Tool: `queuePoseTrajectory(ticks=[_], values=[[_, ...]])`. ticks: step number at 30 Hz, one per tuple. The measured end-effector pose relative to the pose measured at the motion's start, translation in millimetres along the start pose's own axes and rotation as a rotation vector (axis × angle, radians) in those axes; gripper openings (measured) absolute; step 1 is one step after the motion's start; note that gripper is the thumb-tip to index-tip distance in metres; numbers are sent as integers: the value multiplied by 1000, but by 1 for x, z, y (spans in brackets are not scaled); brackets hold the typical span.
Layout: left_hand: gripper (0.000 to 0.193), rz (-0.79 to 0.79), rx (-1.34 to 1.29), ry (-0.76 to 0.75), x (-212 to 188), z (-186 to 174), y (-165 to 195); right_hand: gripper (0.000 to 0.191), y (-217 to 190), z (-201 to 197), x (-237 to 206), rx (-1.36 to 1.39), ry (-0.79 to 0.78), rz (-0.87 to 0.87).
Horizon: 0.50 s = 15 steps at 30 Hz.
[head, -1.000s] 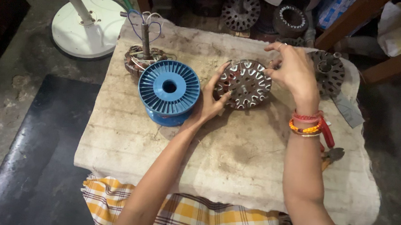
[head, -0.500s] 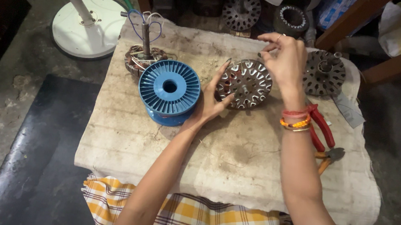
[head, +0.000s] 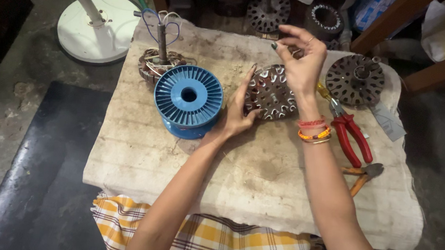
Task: The person inserts small copper wire pieces one at a time into the slots of a die-cast motor rotor disc on the workbench, pressing each into place by hand and occasionally using a screwdriver-like tool, then lifts and repositions the blue fan hub assembly at the end.
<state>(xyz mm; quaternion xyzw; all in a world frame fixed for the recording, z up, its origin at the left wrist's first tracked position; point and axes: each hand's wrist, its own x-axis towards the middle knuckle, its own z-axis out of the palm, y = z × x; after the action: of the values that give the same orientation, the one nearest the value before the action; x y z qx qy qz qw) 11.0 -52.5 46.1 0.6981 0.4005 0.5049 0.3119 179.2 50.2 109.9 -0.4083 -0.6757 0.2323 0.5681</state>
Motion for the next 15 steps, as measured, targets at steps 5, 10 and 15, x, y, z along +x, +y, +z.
queuePoseTrajectory(ticks=[5, 10, 15], values=[[103, -116, -186, 39, 2, 3, 2, 35, -6, -11, 5, 86, 52, 29], [91, -53, -281, 155, 6, 7, -4, 35, -6, -40, 11, 70, 57, 13], [81, -23, -175, 212, 0, 5, -8, 32, 1, -68, 16, 118, 20, 60]])
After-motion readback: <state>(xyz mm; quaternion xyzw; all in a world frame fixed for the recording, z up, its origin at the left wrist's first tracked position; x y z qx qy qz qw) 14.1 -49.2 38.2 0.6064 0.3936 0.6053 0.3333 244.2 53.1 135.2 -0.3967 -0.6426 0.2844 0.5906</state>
